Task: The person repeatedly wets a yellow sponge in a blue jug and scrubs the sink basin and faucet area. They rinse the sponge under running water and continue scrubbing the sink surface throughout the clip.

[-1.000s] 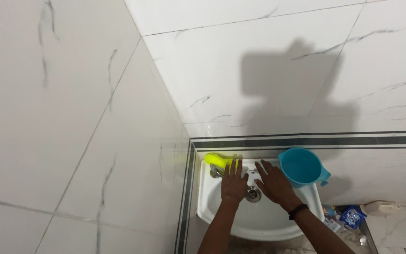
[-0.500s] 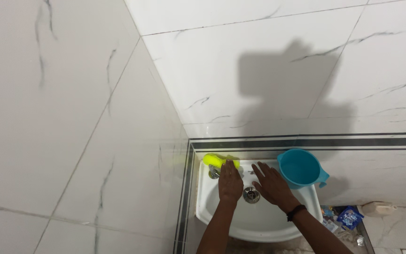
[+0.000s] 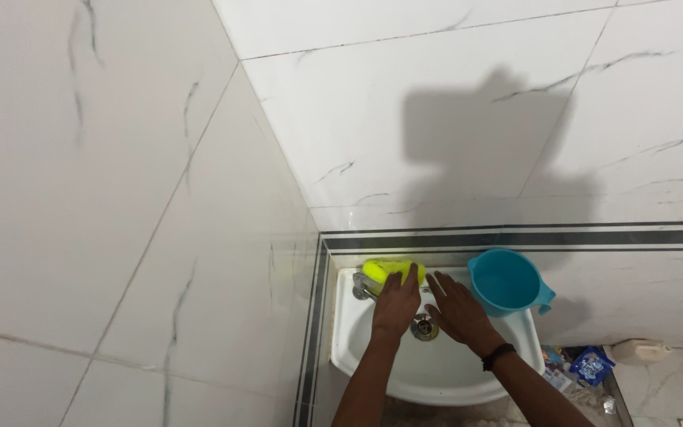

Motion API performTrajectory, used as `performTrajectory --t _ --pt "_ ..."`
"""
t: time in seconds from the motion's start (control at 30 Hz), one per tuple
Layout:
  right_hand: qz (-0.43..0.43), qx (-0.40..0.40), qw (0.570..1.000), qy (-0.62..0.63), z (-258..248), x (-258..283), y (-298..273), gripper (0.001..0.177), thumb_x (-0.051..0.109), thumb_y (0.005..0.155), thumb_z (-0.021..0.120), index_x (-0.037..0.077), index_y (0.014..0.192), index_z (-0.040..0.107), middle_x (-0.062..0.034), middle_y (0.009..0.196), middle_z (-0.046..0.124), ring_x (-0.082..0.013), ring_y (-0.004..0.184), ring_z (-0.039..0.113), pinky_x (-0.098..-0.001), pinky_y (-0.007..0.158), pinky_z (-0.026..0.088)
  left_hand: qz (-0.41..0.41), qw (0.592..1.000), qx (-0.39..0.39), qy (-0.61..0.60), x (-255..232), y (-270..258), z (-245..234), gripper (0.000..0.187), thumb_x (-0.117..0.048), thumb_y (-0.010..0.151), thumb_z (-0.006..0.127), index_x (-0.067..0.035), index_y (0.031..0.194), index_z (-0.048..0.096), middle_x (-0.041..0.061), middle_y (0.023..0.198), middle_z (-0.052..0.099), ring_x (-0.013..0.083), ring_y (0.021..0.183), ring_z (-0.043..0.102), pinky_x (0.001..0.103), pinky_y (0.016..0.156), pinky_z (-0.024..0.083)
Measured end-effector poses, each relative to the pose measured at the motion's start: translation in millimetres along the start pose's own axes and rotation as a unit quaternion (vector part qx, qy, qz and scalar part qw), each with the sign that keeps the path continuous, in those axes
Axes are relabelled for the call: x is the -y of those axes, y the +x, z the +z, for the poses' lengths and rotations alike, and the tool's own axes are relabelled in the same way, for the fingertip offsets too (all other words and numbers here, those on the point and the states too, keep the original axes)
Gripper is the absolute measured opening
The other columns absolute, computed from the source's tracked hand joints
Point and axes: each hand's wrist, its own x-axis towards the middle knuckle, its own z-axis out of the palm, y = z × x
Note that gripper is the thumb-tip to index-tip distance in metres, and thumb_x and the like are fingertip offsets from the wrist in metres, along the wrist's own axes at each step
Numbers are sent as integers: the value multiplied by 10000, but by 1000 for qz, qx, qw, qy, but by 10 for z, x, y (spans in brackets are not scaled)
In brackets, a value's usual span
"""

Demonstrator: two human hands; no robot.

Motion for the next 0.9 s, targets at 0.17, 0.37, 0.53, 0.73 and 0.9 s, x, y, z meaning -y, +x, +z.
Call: performTrajectory --t 0.17,0.37,0.53,0.73,0.9 --pt "45 -7 998 46 43 -15 -6 751 389 972 607 -49 1508 315 -267 1525 423 -367 1397 465 -449 1139 427 25 985 -59 -162 -45 40 -289 619 44 783 673 101 1389 557 163 1548 448 350 1298 575 418 1134 454" --pt "137 -162 925 315 -176 109 40 661 263 920 661 -37 1449 401 -269 1338 567 -374 1249 584 -451 1029 500 -94 807 -143 -565 -174 233 -667 665 152 821 602 46 1468 490 163 1551 444 320 1356 540 371 1023 561" --pt "199 -160 773 581 -410 170 126 305 185 1002 557 23 1254 501 -162 1261 636 -278 1236 626 -451 1012 533 -203 669 -135 -702 -115 465 -598 536 132 840 615 8 1362 629 136 1379 599 199 1180 651 310 945 611" --pt "267 -153 607 733 -880 355 181 229 152 1026 466 74 1236 418 -148 1167 625 -253 1136 661 -453 1000 587 -198 570 -183 -776 101 516 -337 397 96 916 671 31 1304 722 191 1226 747 198 1063 699 282 914 575" --pt "267 -147 579 756 -1139 437 189 236 149 1034 458 93 1248 376 -144 1011 592 -244 977 664 -458 930 588 -159 743 -123 -639 246 370 -516 590 84 831 686 -59 1402 654 117 1355 720 246 1265 662 395 1095 466"
